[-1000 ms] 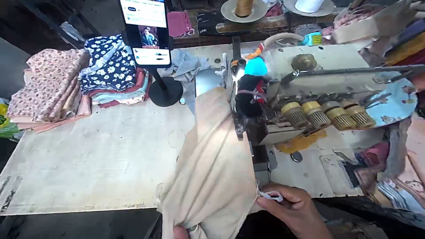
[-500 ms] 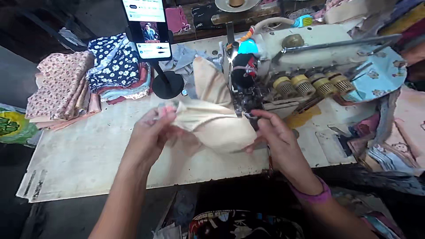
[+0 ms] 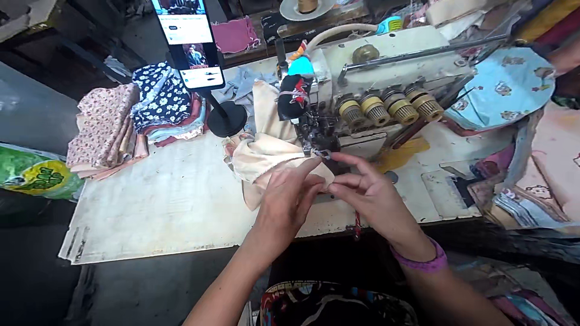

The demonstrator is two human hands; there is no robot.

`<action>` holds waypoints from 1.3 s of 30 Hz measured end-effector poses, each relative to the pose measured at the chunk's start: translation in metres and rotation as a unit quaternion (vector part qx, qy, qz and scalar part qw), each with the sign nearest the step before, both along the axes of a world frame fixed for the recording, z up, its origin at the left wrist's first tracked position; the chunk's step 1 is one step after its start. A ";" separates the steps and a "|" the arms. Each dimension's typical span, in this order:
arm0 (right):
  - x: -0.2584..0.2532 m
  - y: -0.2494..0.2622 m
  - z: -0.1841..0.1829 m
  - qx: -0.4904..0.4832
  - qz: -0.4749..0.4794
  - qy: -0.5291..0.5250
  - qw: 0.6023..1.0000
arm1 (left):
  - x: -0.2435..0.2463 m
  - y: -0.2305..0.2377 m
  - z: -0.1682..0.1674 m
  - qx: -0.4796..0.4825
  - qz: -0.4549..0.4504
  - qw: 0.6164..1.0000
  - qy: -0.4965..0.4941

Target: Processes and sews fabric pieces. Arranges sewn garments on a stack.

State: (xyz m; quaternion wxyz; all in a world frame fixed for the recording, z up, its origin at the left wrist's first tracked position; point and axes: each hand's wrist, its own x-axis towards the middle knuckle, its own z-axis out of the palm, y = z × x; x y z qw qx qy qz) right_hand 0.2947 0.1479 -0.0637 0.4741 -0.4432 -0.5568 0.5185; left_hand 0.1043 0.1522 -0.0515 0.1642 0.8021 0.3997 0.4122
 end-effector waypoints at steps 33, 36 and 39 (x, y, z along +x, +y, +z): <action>0.005 0.004 0.018 0.033 0.003 -0.088 0.996 | -0.007 -0.006 -0.008 0.236 0.017 0.961 0.146; 0.012 0.008 0.009 0.062 -0.011 -0.122 0.991 | 0.006 -0.014 -0.012 0.209 0.042 0.964 0.160; 0.025 0.012 0.018 0.139 -0.008 -0.189 0.972 | 0.021 -0.019 -0.002 0.191 0.072 0.965 0.165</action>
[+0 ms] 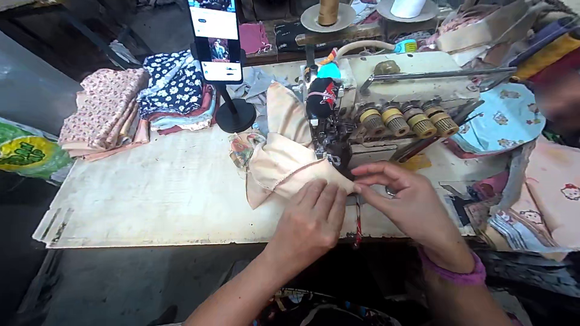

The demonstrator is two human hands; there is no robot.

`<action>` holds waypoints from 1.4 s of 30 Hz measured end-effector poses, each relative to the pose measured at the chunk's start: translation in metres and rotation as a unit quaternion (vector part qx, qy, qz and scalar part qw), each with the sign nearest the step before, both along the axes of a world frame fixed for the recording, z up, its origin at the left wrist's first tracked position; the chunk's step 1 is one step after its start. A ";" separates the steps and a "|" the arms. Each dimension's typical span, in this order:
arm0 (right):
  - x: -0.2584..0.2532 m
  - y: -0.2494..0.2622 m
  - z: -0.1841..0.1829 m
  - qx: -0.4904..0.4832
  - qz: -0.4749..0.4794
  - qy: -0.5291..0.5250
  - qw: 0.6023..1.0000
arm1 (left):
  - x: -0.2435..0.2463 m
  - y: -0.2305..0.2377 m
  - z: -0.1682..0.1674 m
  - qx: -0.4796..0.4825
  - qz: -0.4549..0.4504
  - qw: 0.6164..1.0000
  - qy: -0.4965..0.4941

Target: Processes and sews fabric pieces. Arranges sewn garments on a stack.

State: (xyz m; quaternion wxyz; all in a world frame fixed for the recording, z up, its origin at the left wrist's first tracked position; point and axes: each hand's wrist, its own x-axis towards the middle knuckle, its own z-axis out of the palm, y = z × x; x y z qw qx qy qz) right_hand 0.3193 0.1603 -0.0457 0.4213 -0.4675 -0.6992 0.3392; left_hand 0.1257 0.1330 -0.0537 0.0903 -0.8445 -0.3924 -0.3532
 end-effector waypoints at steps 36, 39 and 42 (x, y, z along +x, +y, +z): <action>-0.006 -0.002 0.013 0.023 -0.007 -0.072 0.997 | 0.017 0.015 0.046 -0.172 -0.051 0.981 -0.079; 0.003 -0.025 0.039 -0.129 0.163 0.284 0.936 | -0.009 0.000 0.084 -0.261 -0.126 0.944 -0.160; -0.001 -0.051 0.057 -0.041 0.112 0.216 0.969 | -0.031 -0.021 0.095 -0.315 -0.170 0.925 -0.131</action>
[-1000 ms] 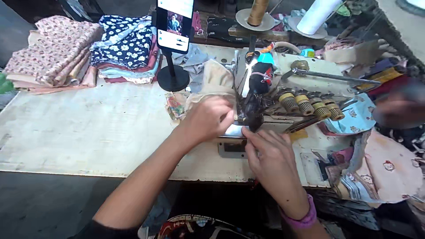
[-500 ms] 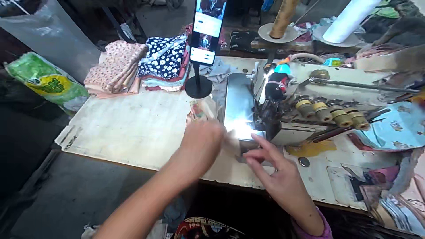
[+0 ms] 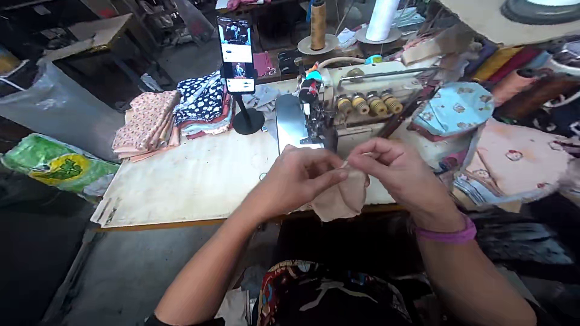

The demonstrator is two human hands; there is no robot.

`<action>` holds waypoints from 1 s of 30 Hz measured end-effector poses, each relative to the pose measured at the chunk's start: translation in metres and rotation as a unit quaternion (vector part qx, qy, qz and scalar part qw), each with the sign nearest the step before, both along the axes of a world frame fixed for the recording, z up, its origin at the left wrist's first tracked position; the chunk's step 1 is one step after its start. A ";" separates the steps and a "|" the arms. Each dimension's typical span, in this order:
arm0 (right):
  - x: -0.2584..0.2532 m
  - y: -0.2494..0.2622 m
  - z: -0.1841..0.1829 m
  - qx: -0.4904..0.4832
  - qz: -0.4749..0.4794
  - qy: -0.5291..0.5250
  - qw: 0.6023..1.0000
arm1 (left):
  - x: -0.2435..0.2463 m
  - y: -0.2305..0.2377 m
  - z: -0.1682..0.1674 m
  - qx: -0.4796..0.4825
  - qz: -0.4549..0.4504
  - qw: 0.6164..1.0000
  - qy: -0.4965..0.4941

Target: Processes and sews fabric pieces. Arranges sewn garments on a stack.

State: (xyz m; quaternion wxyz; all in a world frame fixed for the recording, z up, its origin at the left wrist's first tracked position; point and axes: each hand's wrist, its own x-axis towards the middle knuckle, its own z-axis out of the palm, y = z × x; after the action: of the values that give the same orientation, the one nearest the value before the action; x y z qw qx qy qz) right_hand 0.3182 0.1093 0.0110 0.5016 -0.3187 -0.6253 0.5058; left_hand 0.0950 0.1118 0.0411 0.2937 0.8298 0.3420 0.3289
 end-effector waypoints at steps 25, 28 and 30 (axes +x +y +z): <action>0.025 -0.031 0.071 0.163 -0.244 -0.339 0.894 | -0.124 -0.090 -0.032 -0.033 0.140 0.979 0.142; 0.011 -0.014 0.091 0.169 -0.294 -0.395 0.854 | -0.140 -0.101 -0.022 -0.067 0.115 0.970 0.204; -0.018 0.005 0.094 0.157 -0.303 -0.373 0.863 | -0.132 -0.115 -0.015 -0.107 -0.012 0.977 0.184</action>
State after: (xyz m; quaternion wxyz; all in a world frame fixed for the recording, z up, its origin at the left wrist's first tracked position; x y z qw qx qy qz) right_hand 0.2998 0.1148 0.1049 0.4027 -0.5744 -0.7095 0.0679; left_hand -0.0375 -0.0037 0.0259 0.3166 0.8438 0.4137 0.1288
